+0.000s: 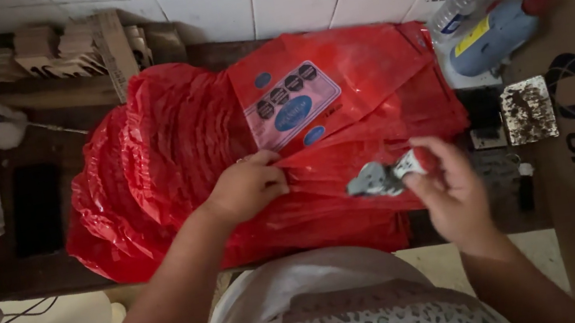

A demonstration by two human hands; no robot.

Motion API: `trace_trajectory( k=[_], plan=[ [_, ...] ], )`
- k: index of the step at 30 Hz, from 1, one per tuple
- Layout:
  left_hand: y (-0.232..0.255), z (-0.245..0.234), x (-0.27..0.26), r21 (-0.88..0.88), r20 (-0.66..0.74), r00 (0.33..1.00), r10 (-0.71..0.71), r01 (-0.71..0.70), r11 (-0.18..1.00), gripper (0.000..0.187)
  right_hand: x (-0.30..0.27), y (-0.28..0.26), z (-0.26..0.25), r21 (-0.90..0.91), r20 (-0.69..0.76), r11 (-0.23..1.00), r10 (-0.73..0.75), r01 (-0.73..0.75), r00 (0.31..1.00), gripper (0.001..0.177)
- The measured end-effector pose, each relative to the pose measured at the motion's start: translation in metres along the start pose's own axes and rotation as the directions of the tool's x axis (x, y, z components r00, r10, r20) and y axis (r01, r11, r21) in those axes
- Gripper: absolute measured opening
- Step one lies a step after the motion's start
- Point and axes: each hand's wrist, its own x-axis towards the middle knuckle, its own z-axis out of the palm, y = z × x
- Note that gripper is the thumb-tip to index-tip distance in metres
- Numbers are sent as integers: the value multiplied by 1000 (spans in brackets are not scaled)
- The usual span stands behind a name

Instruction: Labeling individual red plastic bags from a stack using a handheld marking tool

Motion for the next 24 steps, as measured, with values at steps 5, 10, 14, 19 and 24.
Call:
trace_trajectory(
  k=[5, 10, 14, 19, 24],
  plan=[
    [-4, 0, 0, -173, -176, 983, -44, 13, 985, 17, -8, 13, 43, -58, 107, 974, -210, 217, 972, 50],
    [-1, -3, -2, -115, -217, 975, -56, 31, 993, 13, 3, 42, 94, -264, 186, 729, -604, 631, 775, 46],
    [28, -28, -25, -255, -88, 993, 74, -94, 962, 12, 28, 39, 105, -279, 297, 715, -570, 641, 766, 48],
    [19, -13, -15, -53, 79, 994, 78, -74, 996, 43, 47, 27, 95, -52, 262, 957, -263, 285, 929, 49],
    [12, -4, -1, 192, 63, 998, 12, -24, 981, 21, 38, -19, 45, 30, 37, 993, -117, 115, 993, 47]
  ],
)
